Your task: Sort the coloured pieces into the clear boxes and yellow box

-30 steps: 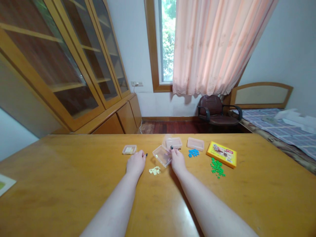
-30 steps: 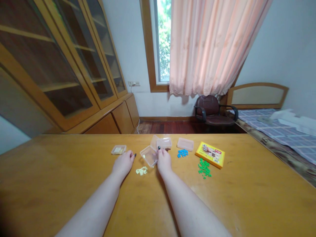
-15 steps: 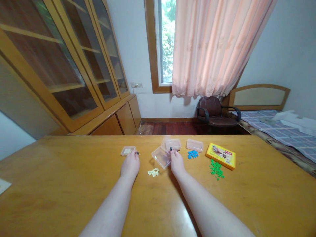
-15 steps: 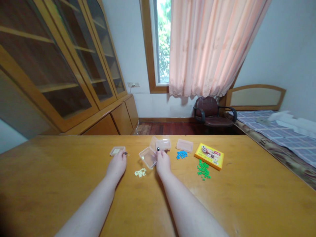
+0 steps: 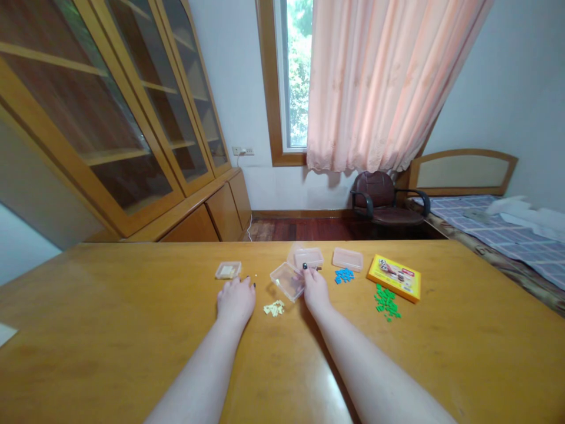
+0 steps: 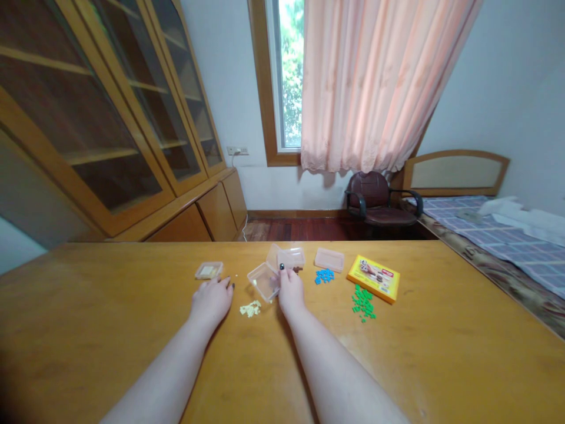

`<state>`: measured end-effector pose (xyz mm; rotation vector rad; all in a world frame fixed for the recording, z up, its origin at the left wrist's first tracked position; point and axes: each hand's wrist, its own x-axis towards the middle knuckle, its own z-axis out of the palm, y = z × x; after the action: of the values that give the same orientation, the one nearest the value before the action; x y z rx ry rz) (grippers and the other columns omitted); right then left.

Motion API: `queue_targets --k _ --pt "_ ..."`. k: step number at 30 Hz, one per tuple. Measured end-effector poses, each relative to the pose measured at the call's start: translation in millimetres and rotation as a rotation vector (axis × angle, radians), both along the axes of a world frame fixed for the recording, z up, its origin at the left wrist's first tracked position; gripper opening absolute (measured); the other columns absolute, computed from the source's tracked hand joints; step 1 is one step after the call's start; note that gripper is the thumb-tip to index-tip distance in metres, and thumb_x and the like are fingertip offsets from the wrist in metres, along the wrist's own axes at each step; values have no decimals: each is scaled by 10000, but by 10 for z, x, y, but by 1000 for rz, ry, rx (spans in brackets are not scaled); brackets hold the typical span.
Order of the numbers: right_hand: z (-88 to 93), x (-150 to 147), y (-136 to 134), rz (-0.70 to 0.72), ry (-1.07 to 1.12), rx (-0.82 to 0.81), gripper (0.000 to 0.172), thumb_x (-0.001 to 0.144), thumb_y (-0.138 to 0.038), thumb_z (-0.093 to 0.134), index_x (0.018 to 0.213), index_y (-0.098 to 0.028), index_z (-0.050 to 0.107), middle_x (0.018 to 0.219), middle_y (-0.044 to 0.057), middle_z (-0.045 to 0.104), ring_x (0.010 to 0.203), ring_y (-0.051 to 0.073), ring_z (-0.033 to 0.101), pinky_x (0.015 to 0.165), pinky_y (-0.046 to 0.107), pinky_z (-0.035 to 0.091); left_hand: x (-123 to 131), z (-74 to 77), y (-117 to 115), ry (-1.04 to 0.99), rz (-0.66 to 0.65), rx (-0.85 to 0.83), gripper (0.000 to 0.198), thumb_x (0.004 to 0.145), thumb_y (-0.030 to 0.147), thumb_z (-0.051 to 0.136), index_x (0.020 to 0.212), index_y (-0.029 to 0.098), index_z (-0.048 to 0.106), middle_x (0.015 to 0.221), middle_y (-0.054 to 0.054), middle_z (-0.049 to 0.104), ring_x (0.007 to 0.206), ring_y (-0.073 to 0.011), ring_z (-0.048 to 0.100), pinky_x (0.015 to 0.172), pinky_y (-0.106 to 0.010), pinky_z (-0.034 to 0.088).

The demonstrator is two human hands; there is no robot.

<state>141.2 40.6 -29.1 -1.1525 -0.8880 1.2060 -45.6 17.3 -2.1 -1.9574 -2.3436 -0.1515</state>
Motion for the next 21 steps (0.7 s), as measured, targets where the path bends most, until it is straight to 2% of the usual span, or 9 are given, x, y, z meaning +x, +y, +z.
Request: queue_targets --k 4,13,16,21 --pt "17 2 -12 6 -3 2 424 674 -554 495 776 -147 556 711 78 656 492 158 546 427 253 384 -18 -16 46 -46 -30 42 392 815 336 381 1172 230 507 1097 -124 564 984 -286 502 798 -413 402" --pt "-5 4 0 5 -31 -8 434 686 -557 481 791 -144 564 724 81 661 534 167 564 441 250 393 -23 -75 65 -58 -109 61 344 809 310 397 1092 254 584 1131 -92 560 1030 -278 487 822 -405 397" --pt "-25 7 11 -1 -46 -4 451 685 -572 477 786 -142 569 703 81 660 563 177 577 454 250 403 -22 -56 62 -68 -129 69 302 803 308 417 1023 266 620 1118 -75 570 1025 -261 489 830 -389 389" --pt "-46 9 22 13 -37 -1 465 669 -588 484 779 -145 573 705 70 665 518 161 560 446 253 396 -10 14 56 -85 -247 82 195 779 268 470 820 262 661 1050 -23 601 998 -220 486 838 -349 367"
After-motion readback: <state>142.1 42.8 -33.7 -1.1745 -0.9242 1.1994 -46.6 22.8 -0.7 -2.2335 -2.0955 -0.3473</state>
